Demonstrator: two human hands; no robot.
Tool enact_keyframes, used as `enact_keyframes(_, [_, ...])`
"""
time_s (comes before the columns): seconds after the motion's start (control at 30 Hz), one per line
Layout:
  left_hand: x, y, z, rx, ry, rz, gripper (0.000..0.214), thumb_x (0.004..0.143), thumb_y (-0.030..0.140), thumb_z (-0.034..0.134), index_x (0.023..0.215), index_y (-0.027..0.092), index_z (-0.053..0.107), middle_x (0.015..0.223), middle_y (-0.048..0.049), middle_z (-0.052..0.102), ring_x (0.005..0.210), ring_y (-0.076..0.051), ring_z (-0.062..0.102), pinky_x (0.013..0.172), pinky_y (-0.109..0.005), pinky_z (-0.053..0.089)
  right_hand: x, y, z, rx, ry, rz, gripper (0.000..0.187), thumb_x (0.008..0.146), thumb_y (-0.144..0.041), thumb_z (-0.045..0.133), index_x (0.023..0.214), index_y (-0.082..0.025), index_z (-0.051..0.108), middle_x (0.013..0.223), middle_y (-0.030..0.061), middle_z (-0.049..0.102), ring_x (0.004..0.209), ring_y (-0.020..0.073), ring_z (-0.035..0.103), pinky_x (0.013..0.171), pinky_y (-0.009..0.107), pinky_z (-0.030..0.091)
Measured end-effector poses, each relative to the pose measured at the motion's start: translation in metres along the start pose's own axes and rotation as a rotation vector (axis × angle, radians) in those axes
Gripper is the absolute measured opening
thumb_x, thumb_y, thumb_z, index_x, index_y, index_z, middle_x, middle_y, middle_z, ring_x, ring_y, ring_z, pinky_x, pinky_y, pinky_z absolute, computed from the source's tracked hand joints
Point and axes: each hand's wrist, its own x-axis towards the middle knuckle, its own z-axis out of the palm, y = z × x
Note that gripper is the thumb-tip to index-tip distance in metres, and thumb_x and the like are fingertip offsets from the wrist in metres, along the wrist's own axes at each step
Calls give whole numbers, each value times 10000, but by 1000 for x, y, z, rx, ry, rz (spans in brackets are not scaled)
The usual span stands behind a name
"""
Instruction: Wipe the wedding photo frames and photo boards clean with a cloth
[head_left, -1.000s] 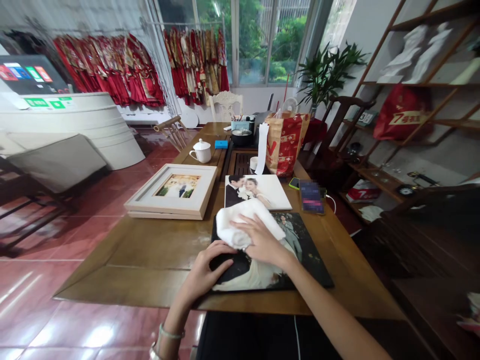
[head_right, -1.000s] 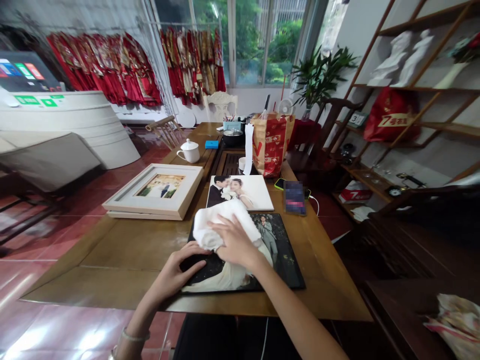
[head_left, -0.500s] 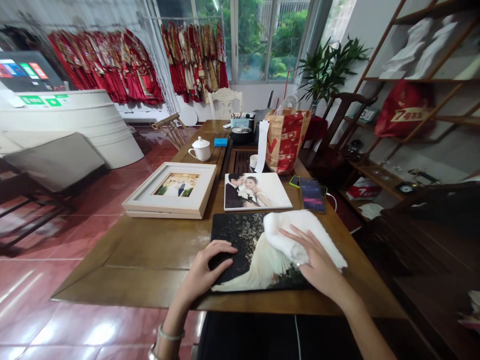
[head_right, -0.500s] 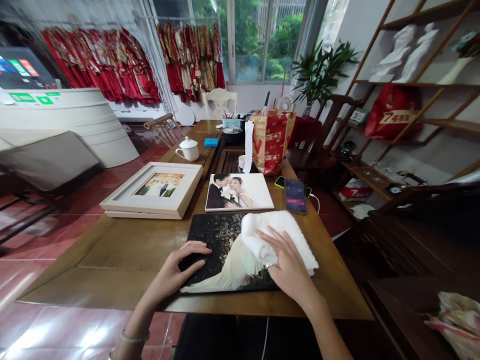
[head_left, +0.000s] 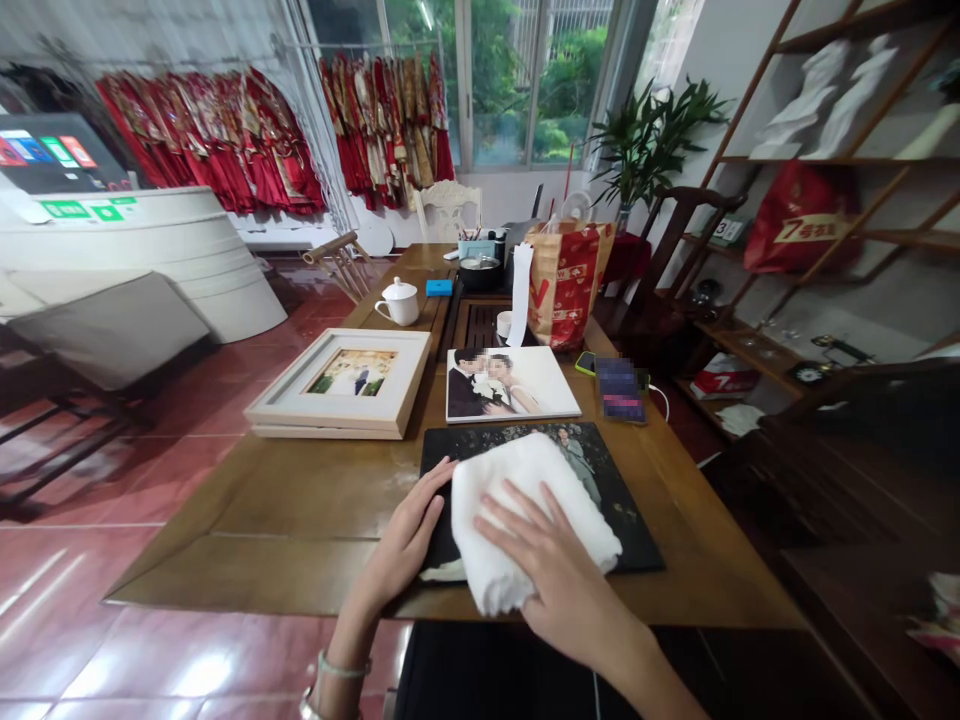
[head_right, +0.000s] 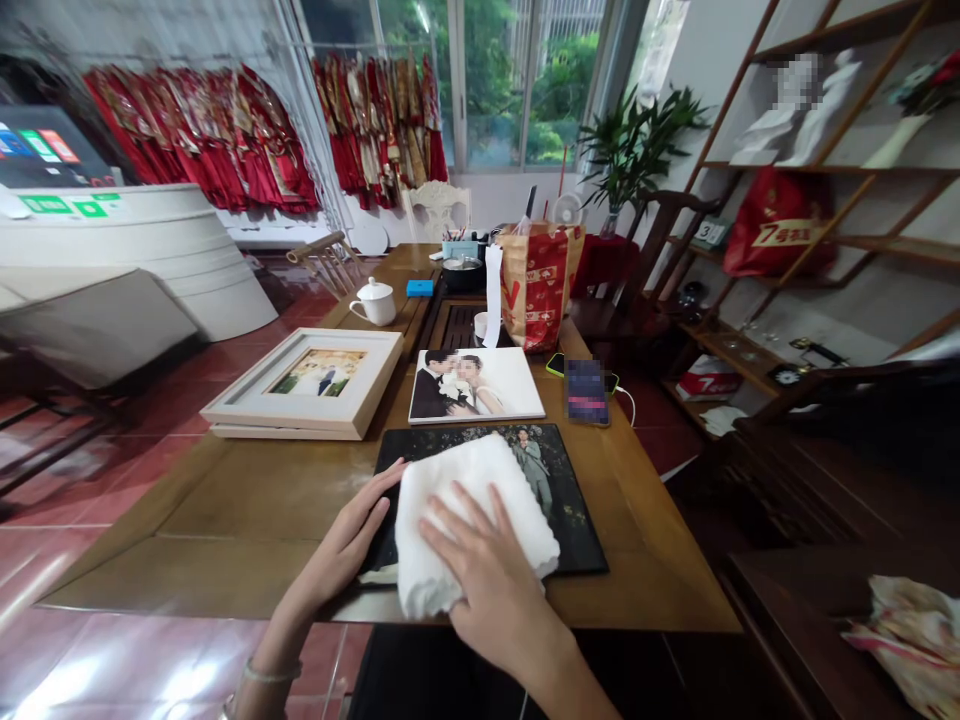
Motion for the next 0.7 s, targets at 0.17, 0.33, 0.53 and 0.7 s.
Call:
enact_keyframes(0.17, [1, -2, 0, 29, -24, 36, 343, 968, 265, 344, 1237, 250, 557, 1419, -45, 463, 1372, -202, 336, 1155, -438, 253, -35, 4, -15, 205, -132, -110, 796, 596, -17, 415, 1330, -320, 480, 1435, -71, 430, 1392, 185, 235, 1160, 493, 82])
enact_keyframes(0.33, [1, -1, -1, 40, -33, 58, 331, 961, 239, 361, 1205, 255, 583, 1396, -49, 485, 1361, -212, 354, 1149, -453, 261, -59, 51, -20, 188, 28, 51, 752, 663, -6, 392, 1348, -309, 462, 1408, -26, 473, 1377, 191, 279, 1151, 513, 134])
enact_keyframes(0.53, [2, -1, -1, 32, -39, 62, 324, 963, 237, 358, 1197, 246, 582, 1386, -57, 495, 1367, -219, 343, 1148, -483, 251, -29, 88, -20, -46, 238, 295, 770, 638, -20, 386, 1366, -265, 430, 1429, -11, 447, 1388, 198, 246, 1145, 526, 125])
enact_keyframes(0.7, [0, -2, -1, 29, -26, 61, 335, 963, 246, 365, 1247, 254, 543, 1398, -54, 487, 1362, -218, 353, 1147, -473, 258, 12, 59, -9, -182, 190, 312, 759, 627, -48, 422, 1369, -210, 440, 1463, 33, 396, 1397, 277, 197, 1113, 606, 90])
